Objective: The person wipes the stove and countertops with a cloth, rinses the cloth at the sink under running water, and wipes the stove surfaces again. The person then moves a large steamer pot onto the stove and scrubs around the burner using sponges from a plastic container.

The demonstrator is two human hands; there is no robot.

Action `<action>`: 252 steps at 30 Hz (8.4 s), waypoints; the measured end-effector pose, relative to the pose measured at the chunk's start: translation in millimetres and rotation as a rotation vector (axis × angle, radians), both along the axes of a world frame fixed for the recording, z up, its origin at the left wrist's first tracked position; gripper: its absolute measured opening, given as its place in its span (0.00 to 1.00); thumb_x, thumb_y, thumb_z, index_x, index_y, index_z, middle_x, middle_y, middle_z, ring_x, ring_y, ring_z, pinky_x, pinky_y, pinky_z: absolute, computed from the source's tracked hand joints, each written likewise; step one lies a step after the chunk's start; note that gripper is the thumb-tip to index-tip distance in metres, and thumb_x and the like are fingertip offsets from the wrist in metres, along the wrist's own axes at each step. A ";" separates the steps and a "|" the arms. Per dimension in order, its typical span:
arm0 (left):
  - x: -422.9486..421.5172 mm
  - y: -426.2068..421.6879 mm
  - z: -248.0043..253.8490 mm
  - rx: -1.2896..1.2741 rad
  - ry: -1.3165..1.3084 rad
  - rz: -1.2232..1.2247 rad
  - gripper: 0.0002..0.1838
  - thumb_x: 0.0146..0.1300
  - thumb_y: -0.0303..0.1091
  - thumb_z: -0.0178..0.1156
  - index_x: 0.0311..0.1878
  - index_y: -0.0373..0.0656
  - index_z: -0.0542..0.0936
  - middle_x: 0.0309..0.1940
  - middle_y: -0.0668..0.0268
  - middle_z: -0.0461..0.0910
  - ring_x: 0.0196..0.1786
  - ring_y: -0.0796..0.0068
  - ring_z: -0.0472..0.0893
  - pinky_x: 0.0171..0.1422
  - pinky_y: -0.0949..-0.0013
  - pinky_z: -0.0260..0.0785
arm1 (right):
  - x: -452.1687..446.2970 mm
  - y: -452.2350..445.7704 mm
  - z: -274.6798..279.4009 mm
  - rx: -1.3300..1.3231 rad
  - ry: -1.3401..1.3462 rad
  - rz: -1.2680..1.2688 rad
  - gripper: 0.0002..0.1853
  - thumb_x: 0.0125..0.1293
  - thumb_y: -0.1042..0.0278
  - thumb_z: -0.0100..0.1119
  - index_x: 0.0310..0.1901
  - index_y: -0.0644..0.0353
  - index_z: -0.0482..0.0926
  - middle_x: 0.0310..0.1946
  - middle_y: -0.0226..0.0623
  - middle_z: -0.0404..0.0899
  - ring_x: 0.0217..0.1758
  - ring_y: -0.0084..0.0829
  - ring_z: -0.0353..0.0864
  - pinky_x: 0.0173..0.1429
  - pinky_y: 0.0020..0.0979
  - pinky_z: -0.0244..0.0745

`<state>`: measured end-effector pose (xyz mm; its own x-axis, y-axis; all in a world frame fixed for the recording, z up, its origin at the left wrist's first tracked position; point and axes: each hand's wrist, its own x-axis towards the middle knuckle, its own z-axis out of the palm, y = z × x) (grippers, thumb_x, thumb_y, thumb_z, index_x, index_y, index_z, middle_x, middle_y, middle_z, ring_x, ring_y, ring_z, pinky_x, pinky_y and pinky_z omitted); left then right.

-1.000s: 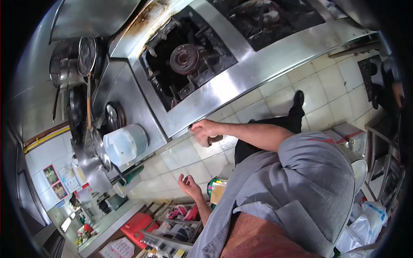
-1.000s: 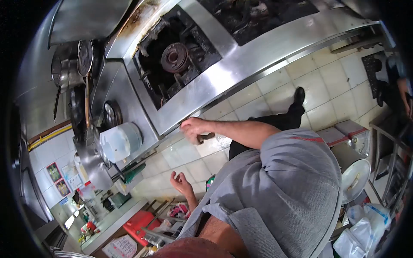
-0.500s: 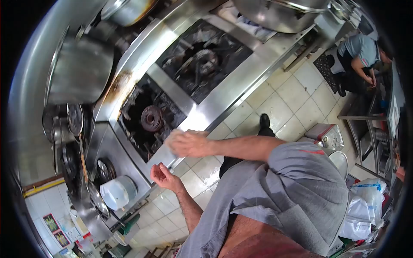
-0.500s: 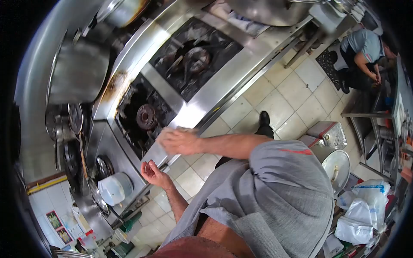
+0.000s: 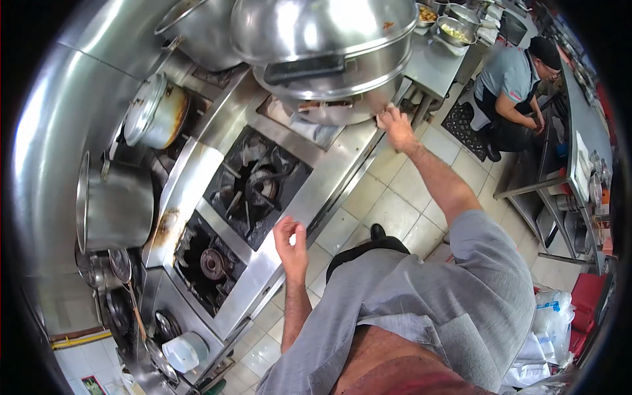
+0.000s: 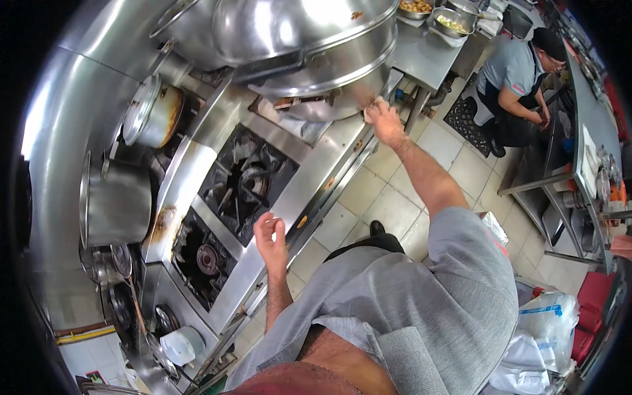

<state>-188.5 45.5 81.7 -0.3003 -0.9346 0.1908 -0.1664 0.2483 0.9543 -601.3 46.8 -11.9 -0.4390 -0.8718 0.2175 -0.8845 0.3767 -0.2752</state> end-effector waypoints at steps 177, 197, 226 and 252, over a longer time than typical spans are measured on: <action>9.6 -6.4 -133.3 0.064 0.800 2.100 0.46 0.63 0.66 0.42 0.69 0.33 0.51 0.63 0.48 0.55 0.56 0.57 0.63 0.56 0.54 0.61 | 51.1 -541.2 188.4 -0.905 0.818 0.893 0.18 0.55 0.63 0.55 0.50 0.44 0.77 0.49 0.26 0.73 0.60 0.31 0.63 0.64 0.45 0.54; -6.0 85.4 -157.1 0.413 -0.392 2.165 0.35 0.63 0.61 0.50 0.56 0.35 0.68 0.48 0.38 0.69 0.47 0.45 0.74 0.48 0.44 0.68 | -3.0 -541.4 139.6 -1.027 0.889 0.848 0.18 0.51 0.66 0.56 0.45 0.37 0.76 0.44 0.23 0.71 0.51 0.28 0.69 0.48 0.40 0.70; -58.3 112.3 -22.0 0.316 1.472 0.599 0.32 0.59 0.56 0.59 0.63 0.51 0.66 0.58 0.63 0.70 0.60 0.67 0.70 0.61 0.55 0.67 | 268.2 -73.2 168.6 0.554 -0.885 2.118 0.14 0.50 0.74 0.62 0.42 0.59 0.81 0.51 0.39 0.71 0.58 0.38 0.69 0.63 0.36 0.61; 379.2 135.7 35.4 0.155 -0.039 1.095 0.37 0.56 0.42 0.67 0.61 0.34 0.60 0.45 0.57 0.74 0.48 0.70 0.77 0.50 0.67 0.72 | 600.6 63.9 250.9 -0.837 -1.633 2.019 0.07 0.53 0.73 0.56 0.33 0.55 0.69 0.31 0.30 0.63 0.26 0.27 0.68 0.42 0.42 0.53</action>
<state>190.6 181.2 117.1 0.7000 -0.7118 0.0574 -0.2541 -0.1732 0.9515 -0.8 110.6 239.1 0.1280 -0.2423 0.9617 0.8572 -0.4607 -0.2302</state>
